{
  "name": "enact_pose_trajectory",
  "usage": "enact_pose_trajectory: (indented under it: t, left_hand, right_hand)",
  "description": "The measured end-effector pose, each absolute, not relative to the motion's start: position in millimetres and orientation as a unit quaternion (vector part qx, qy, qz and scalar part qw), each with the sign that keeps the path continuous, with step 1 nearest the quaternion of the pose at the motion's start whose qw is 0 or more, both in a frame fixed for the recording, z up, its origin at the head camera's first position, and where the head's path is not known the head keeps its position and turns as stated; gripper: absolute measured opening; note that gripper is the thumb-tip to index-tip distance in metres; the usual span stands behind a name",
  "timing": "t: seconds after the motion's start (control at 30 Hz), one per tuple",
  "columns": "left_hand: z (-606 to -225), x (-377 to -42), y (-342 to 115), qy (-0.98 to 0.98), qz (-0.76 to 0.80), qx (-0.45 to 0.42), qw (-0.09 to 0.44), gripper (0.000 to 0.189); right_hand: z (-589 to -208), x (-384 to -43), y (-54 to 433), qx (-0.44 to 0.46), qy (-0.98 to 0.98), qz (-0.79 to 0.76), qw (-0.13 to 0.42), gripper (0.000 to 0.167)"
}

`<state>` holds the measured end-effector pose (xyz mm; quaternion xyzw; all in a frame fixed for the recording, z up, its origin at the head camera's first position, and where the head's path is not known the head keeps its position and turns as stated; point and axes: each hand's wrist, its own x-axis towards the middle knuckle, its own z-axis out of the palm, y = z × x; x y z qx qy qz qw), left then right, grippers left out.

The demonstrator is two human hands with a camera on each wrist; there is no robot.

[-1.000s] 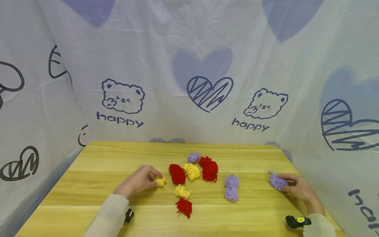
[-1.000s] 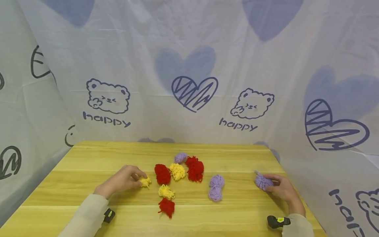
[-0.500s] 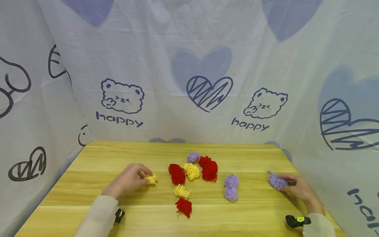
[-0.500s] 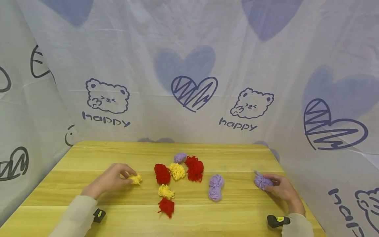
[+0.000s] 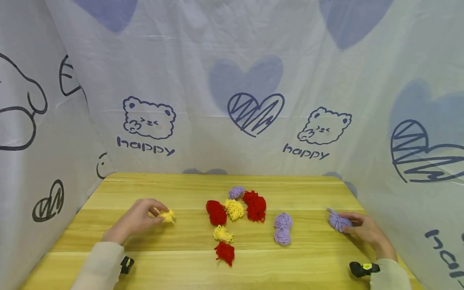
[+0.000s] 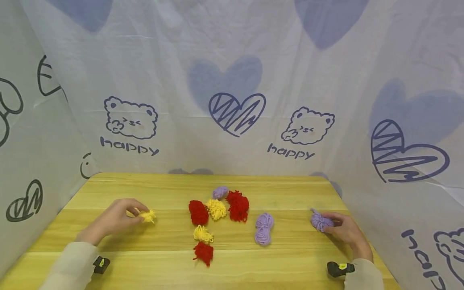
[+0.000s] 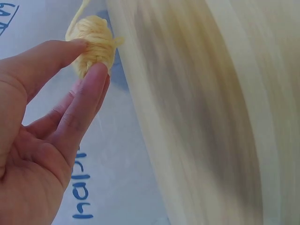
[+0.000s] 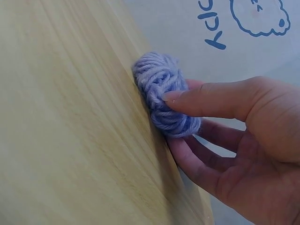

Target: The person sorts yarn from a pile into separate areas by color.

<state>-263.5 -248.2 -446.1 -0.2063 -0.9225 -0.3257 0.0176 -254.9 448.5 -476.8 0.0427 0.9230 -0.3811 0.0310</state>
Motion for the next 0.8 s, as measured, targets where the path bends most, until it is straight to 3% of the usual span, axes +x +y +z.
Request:
enact_pose_trajectory:
  t: [0.8]
  left_hand:
    - [-453, -256, -307, -0.934, -0.313, -0.168, 0.047, 0.022]
  right_hand:
    - [-481, -257, 453, 0.025, 0.928, -0.371, 0.030, 0.055]
